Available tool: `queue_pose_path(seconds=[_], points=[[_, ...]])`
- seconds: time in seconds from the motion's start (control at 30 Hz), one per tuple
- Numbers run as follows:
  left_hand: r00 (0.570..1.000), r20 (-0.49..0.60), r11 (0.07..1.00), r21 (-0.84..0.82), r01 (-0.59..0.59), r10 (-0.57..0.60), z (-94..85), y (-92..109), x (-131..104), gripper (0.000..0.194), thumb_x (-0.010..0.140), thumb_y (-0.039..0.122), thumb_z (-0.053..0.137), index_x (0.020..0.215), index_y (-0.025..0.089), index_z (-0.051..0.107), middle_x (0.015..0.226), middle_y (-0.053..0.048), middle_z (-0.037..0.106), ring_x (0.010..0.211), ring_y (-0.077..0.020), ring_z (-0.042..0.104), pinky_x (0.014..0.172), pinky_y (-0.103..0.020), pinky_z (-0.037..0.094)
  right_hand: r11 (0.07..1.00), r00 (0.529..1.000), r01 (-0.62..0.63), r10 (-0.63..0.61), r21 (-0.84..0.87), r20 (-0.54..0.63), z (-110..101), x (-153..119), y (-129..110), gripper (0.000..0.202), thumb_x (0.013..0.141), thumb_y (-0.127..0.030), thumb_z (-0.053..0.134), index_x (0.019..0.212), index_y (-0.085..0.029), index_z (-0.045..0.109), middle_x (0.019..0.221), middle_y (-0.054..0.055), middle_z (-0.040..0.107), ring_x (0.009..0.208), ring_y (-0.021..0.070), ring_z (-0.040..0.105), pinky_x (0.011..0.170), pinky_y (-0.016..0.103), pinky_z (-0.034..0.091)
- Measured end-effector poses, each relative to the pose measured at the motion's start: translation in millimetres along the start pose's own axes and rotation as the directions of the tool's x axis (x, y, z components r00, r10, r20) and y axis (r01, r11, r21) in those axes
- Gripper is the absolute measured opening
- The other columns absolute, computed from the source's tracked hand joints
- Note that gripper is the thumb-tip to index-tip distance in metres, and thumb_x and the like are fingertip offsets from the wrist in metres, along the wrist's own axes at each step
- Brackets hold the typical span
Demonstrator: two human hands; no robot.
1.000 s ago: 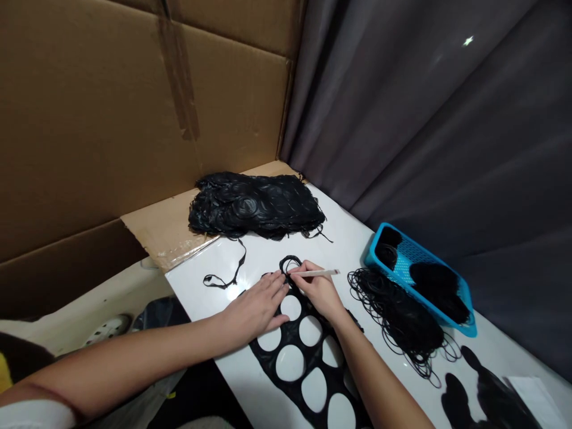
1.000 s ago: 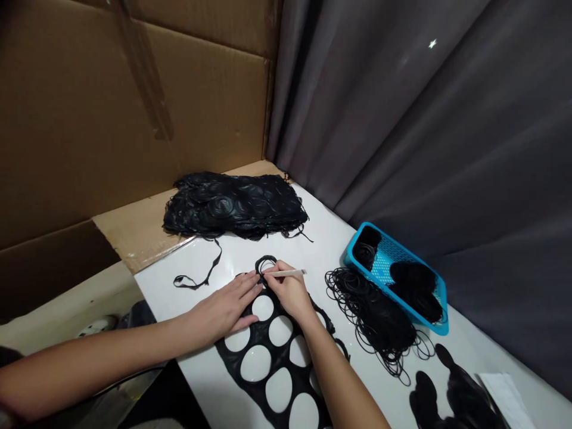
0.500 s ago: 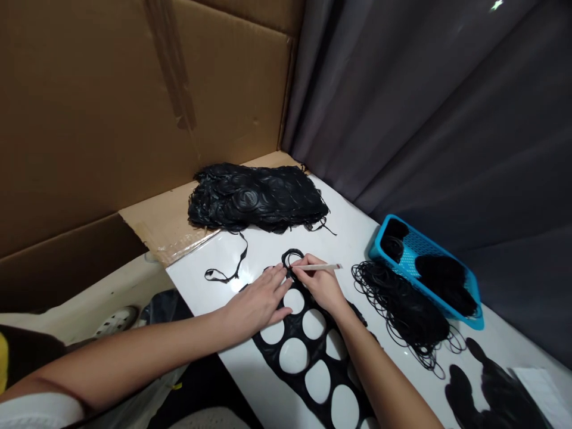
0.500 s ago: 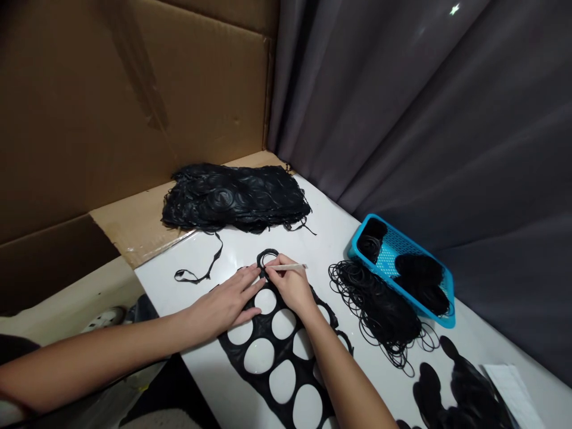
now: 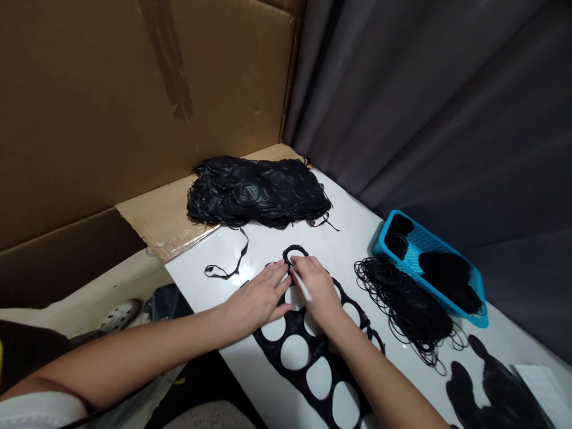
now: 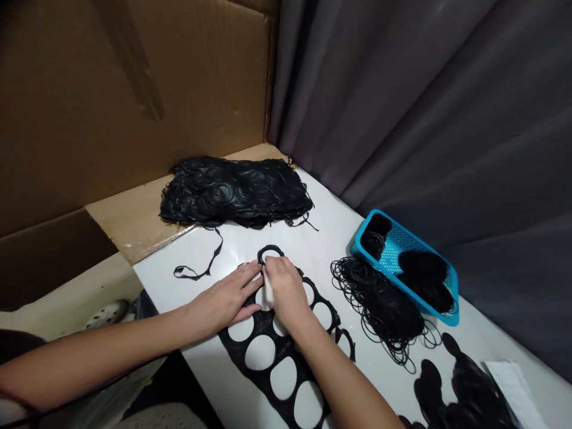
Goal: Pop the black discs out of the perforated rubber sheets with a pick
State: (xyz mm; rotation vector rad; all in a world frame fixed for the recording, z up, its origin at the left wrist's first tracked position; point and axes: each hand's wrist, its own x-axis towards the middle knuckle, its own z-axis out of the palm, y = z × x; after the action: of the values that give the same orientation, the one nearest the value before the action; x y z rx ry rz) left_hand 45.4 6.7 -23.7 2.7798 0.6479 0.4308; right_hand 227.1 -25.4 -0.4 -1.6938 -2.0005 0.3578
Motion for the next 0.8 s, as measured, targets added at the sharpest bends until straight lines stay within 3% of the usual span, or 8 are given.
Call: queue_pose_path(seconds=[0.1, 0.17, 0.23, 0.3, 0.33, 0.47, 0.6, 0.8], points=[[1.000, -0.014, 1.000, 0.022, 0.006, -0.006, 0.3, 0, 0, 0.054, 0.093, 0.037, 0.066, 0.135, 0.007, 0.050, 0.145, -0.027, 0.048, 0.138, -0.0383, 0.046, 0.114, -0.049, 0.040, 0.941, 0.999, 0.021, -0.028, -0.337, -0.015, -12, 14, 13, 0.021, 0.090, -0.005, 0.044, 0.093, -0.019, 0.059, 0.093, 0.014, 0.069, 0.089, 0.0285, 0.059, 0.081, 0.039, 0.044], [1.000, -0.016, 0.999, 0.037, 0.013, -0.013, -0.3, 0, 0, 0.055, 0.093, 0.037, 0.066, 0.136, 0.007, 0.050, 0.144, -0.027, 0.049, 0.137, -0.0387, 0.047, 0.114, -0.049, 0.040, 0.903, 0.979, -0.176, 0.118, -0.393, -0.167, -34, 29, 35, 0.019, 0.089, -0.007, 0.043, 0.089, -0.018, 0.059, 0.085, 0.014, 0.067, 0.080, 0.0276, 0.057, 0.073, 0.037, 0.042], [1.000, -0.009, 0.999, 0.043, 0.008, -0.008, -2.4, 0, 0, 0.056, 0.094, 0.038, 0.066, 0.137, 0.006, 0.050, 0.145, -0.027, 0.048, 0.137, -0.0388, 0.047, 0.114, -0.048, 0.040, 0.879, 0.884, -0.391, 0.277, -0.272, -0.376, -60, 41, 59, 0.014, 0.091, -0.015, 0.044, 0.088, -0.018, 0.058, 0.080, 0.012, 0.066, 0.074, 0.0266, 0.056, 0.068, 0.035, 0.040], [1.000, -0.010, 0.999, 0.034, -0.005, 0.006, -7.0, -2, 0, 0.055, 0.095, 0.040, 0.064, 0.137, 0.006, 0.051, 0.145, -0.026, 0.048, 0.138, -0.0382, 0.046, 0.114, -0.048, 0.040, 0.901, 0.822, -0.427, 0.349, -0.081, -0.450, -79, 44, 74, 0.011, 0.090, -0.024, 0.048, 0.085, -0.020, 0.057, 0.080, 0.009, 0.066, 0.071, 0.0247, 0.057, 0.067, 0.034, 0.039], [1.000, -0.013, 1.000, 0.021, -0.015, 0.016, -10.6, -4, -1, 0.054, 0.096, 0.041, 0.063, 0.137, 0.007, 0.051, 0.145, -0.026, 0.048, 0.138, -0.0374, 0.046, 0.113, -0.047, 0.041, 0.911, 0.816, -0.413, 0.363, -0.013, -0.451, -83, 43, 76, 0.012, 0.090, -0.027, 0.049, 0.082, -0.020, 0.056, 0.079, 0.008, 0.067, 0.071, 0.0236, 0.059, 0.067, 0.033, 0.040], [0.997, -0.079, 0.997, -0.078, -0.001, -0.005, -31.7, -10, -7, 0.043, 0.101, 0.040, 0.055, 0.132, 0.011, 0.054, 0.144, -0.021, 0.050, 0.134, -0.0323, 0.050, 0.108, -0.045, 0.047, 0.907, 0.882, -0.340, 0.399, 0.247, -0.253, -72, 22, 51, 0.024, 0.086, -0.037, 0.057, 0.067, -0.022, 0.053, 0.074, 0.003, 0.068, 0.070, 0.0196, 0.061, 0.065, 0.028, 0.043], [0.996, -0.077, 0.992, -0.119, 0.031, -0.040, -45.9, -11, -20, 0.025, 0.103, 0.032, 0.049, 0.117, 0.016, 0.063, 0.121, -0.013, 0.062, 0.111, -0.0266, 0.063, 0.094, -0.044, 0.055, 0.790, 0.926, -0.329, 0.376, 0.517, 0.015, -38, 0, 7, 0.019, 0.086, -0.035, 0.061, 0.072, -0.022, 0.058, 0.085, 0.002, 0.072, 0.076, 0.0184, 0.063, 0.070, 0.028, 0.046], [0.993, -0.114, 1.000, -0.009, -0.022, 0.020, -29.0, -4, -43, 0.029, 0.103, 0.028, 0.049, 0.123, 0.012, 0.063, 0.128, -0.017, 0.060, 0.122, -0.0304, 0.058, 0.102, -0.047, 0.052, 0.733, 0.951, -0.306, 0.267, 0.607, 0.156, -6, -16, -23, 0.010, 0.087, -0.030, 0.062, 0.081, -0.022, 0.063, 0.082, 0.000, 0.070, 0.074, 0.0170, 0.062, 0.068, 0.028, 0.046]])
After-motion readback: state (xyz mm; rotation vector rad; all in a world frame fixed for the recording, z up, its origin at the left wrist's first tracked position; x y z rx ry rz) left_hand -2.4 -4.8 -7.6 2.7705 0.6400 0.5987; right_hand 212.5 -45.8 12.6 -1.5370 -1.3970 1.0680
